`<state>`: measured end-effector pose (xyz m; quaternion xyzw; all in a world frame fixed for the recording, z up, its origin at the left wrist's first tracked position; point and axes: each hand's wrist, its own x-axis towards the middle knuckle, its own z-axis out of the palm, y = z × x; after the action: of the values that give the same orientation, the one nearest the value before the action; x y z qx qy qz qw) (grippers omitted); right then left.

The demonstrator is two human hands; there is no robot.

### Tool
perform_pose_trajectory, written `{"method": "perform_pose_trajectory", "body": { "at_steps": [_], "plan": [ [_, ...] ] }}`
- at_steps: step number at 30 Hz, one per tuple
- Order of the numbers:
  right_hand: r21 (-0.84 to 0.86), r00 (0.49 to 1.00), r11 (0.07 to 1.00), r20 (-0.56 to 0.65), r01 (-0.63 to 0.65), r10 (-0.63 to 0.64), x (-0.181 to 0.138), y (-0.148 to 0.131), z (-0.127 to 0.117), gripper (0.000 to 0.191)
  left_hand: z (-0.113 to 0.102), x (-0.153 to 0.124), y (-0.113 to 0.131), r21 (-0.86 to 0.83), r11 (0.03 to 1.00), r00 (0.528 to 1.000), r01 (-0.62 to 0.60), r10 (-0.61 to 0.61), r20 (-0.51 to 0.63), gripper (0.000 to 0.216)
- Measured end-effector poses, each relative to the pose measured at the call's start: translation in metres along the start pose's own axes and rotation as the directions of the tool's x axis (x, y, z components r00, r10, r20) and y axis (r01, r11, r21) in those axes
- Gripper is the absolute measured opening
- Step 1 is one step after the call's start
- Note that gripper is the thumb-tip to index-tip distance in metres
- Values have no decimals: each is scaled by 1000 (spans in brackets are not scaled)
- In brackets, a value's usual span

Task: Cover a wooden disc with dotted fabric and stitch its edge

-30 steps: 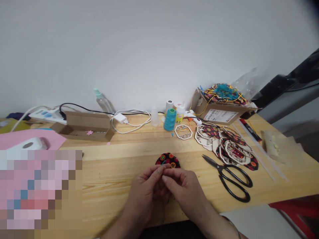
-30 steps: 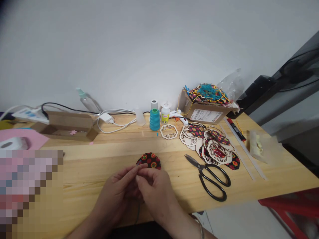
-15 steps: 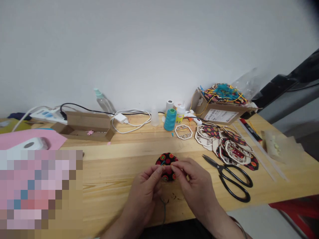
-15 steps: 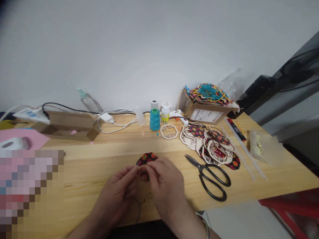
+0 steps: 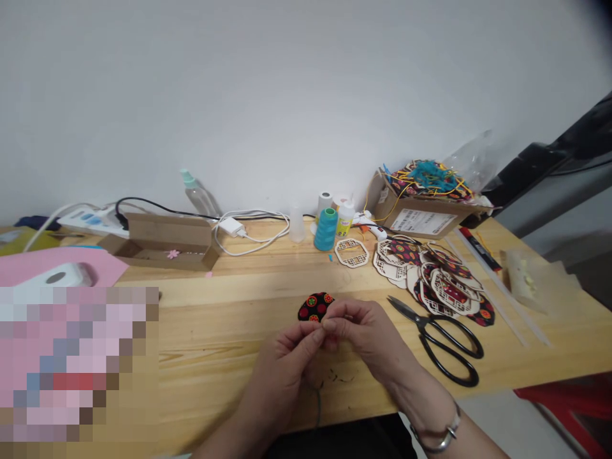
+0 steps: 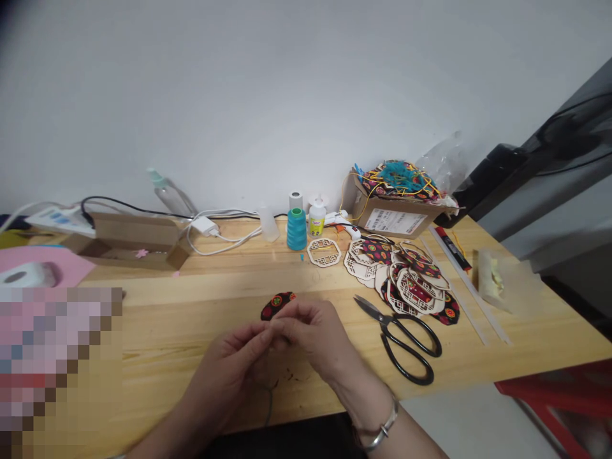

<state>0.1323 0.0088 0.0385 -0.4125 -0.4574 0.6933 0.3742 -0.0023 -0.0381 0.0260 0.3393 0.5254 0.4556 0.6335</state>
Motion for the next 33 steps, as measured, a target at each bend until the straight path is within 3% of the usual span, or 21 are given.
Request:
{"method": "perform_pose_trajectory", "body": {
  "at_steps": [6, 11, 15, 17, 19, 20, 21, 23, 24, 25, 27, 30, 33],
  "plan": [
    [94, 994, 994, -105, 54, -44, -1, -3, -4, 10, -2, 0, 6, 232, 968, 992, -94, 111, -64, 15],
    [278, 996, 957, 18, 77, -85, -11, -24, -8, 17, -8, 3, 12, 394, 869, 947, -301, 321, 15, 15],
    [219, 976, 951, -79, 218, -205, -21, -46, -10, 20, -22, 11, 14, 662, 591, 826, -461, 559, 76, 16],
    [165, 950, 939, -134, 301, -281, -22, -51, -12, 18, -27, 12, 16, 766, 452, 713, -456, 701, 11, 22],
    [125, 928, 926, -162, 357, -336, -20, -50, -13, 15, -28, 7, 20, 813, 426, 627, -398, 773, -98, 34],
    [109, 921, 922, -167, 372, -352, -19, -48, -13, 13, -27, 3, 22, 802, 466, 638, -373, 756, -143, 34],
    [91, 918, 921, -164, 380, -362, -18, -45, -13, 12, -25, -1, 24, 766, 537, 704, -354, 692, -159, 27],
    [34, 920, 927, -139, 375, -367, -18, -37, -11, 10, -18, -11, 27, 608, 753, 924, -250, 373, -81, 21],
    [-5, 924, 931, -121, 365, -363, -19, -34, -9, 9, -14, -15, 28, 496, 858, 988, -129, 154, -10, 28],
    [-47, 927, 933, -99, 358, -361, -21, -31, -7, 10, -11, -18, 27, 357, 934, 997, 14, -38, 60, 32],
    [-133, 934, 928, -45, 347, -356, -27, -27, -3, 10, -5, -21, 25, 68, 966, 953, 249, -257, 163, 35],
    [-291, 933, 886, 102, 360, -346, -37, -22, 2, 12, -2, -19, 22, -220, 908, 921, 356, -301, 246, 39],
    [-464, 912, 788, 275, 403, -305, -45, -18, 4, 13, -2, -16, 19, -314, 890, 925, 330, -239, 294, 31]
  ]
}}
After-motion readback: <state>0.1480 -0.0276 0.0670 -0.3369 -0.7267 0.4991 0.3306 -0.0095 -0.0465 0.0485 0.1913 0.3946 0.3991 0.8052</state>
